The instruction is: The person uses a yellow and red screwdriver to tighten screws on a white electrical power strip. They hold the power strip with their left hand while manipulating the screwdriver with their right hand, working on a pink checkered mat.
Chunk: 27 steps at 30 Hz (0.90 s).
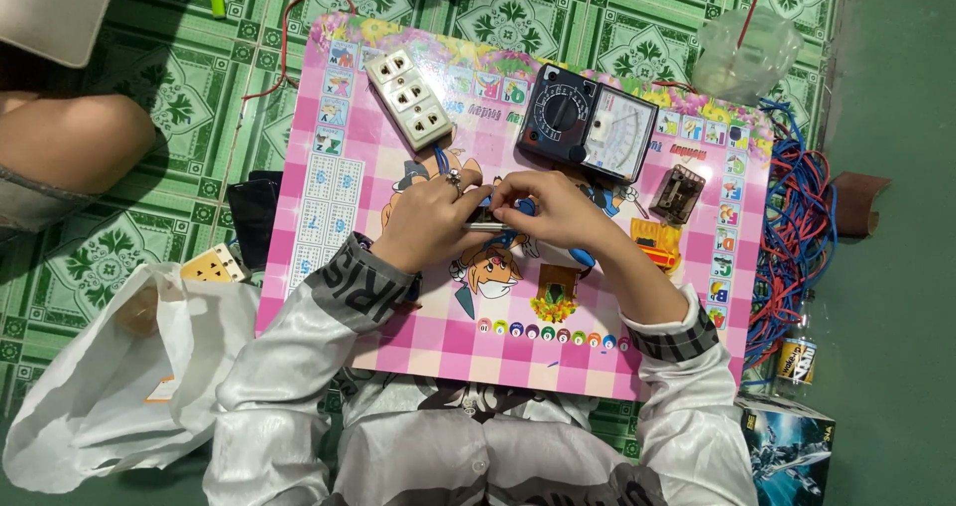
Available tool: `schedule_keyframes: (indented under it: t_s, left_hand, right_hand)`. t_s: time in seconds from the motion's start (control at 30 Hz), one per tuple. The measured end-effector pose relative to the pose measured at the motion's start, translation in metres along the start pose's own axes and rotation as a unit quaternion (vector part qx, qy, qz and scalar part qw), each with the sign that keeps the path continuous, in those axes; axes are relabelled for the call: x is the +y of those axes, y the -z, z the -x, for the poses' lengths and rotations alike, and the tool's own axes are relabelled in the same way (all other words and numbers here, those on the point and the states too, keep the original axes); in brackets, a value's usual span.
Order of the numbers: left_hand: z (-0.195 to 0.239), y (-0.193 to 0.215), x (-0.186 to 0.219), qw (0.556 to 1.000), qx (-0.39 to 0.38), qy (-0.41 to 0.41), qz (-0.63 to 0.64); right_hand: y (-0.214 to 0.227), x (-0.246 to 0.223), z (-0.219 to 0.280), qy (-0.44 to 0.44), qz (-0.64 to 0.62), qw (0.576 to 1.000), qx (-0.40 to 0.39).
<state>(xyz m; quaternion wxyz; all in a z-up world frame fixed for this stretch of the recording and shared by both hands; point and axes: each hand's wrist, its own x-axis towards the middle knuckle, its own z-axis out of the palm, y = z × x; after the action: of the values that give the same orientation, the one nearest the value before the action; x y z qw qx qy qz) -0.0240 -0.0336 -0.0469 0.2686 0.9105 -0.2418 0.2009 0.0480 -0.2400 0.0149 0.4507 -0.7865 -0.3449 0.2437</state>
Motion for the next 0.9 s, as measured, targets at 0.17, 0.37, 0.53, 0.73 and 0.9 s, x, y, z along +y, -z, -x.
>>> schedule_keyframes:
  t_s: [0.17,0.37,0.53,0.73,0.9]
  left_hand:
    - [-0.001,0.004,0.004,1.000,-0.005,0.005,0.000]
    - [-0.002,0.004,0.005,1.000,-0.009,0.003,-0.008]
    - [-0.004,0.004,0.003,1.000,-0.004,0.006,0.002]
    - [-0.002,0.001,0.002,1.000,0.003,-0.003,-0.008]
    - [0.002,0.001,0.008,1.000,0.018,0.000,-0.010]
  right_hand:
    - [-0.001,0.002,0.000,0.015,0.026,1.000,0.005]
    - [0.003,-0.004,-0.001,0.030,0.045,0.999,-0.003]
    - [0.005,-0.006,-0.002,0.055,0.086,0.995,-0.007]
    - [0.003,-0.003,-0.001,0.071,0.126,0.989,-0.007]
    - [-0.002,-0.003,0.007,0.064,0.137,0.989,-0.005]
